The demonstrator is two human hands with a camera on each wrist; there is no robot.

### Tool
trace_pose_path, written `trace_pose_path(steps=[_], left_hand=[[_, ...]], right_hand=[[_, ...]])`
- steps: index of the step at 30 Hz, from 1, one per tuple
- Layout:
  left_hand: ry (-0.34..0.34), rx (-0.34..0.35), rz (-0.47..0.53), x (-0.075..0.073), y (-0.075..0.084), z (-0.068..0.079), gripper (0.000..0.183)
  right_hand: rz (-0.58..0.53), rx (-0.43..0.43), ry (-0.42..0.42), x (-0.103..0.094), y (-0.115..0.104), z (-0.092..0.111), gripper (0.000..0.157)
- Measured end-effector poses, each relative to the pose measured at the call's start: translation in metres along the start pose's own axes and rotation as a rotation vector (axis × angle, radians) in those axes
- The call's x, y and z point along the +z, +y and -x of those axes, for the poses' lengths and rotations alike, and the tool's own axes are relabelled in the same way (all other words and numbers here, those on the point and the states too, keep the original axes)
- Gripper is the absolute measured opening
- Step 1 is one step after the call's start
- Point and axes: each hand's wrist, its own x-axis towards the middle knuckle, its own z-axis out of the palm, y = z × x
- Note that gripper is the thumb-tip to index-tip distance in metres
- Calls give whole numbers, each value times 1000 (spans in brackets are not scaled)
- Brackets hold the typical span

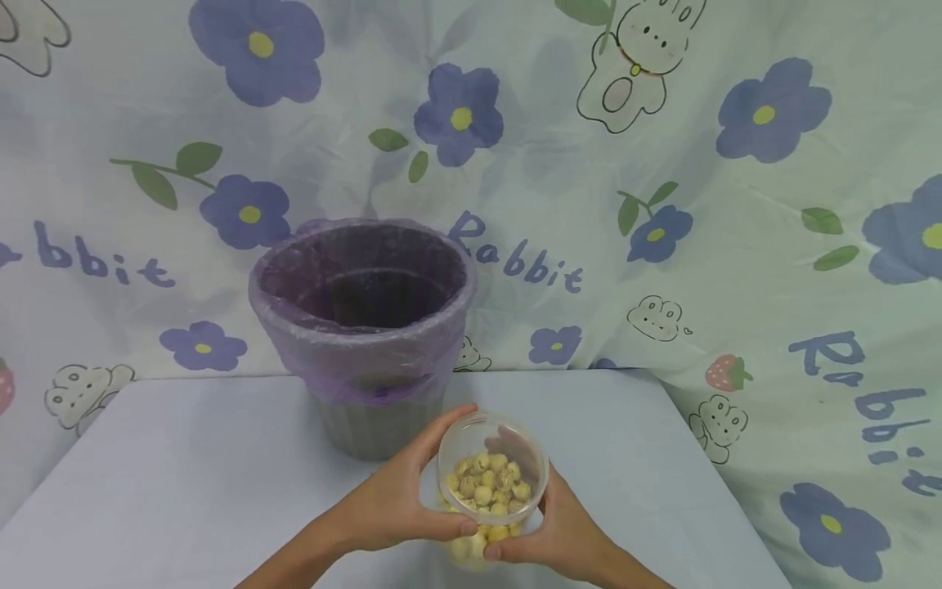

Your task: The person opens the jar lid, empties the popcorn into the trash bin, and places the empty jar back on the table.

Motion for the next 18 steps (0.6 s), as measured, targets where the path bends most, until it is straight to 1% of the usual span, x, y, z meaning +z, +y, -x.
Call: trace_pose_path(steps=[2, 8, 10, 14, 16, 18], left_hand=[[23, -2, -2, 1, -1, 0, 98], [131, 9, -29, 7, -1, 0, 95], [156, 15, -32, 7, 0, 0, 94], [186, 35, 3, 2, 4, 3, 91], [201, 47, 6, -2, 5, 7, 91], [219, 43, 2, -7, 5, 12, 93]], right_hand=[[11, -5, 3, 0, 1, 0, 99], [74, 9, 45, 1, 0, -1, 99], [87, -6, 44, 1, 0, -2, 98], [81, -17, 38, -2, 1, -2, 98], [77, -15, 42, -3, 1, -1, 98], [80, -1, 58, -4, 1, 0, 99]])
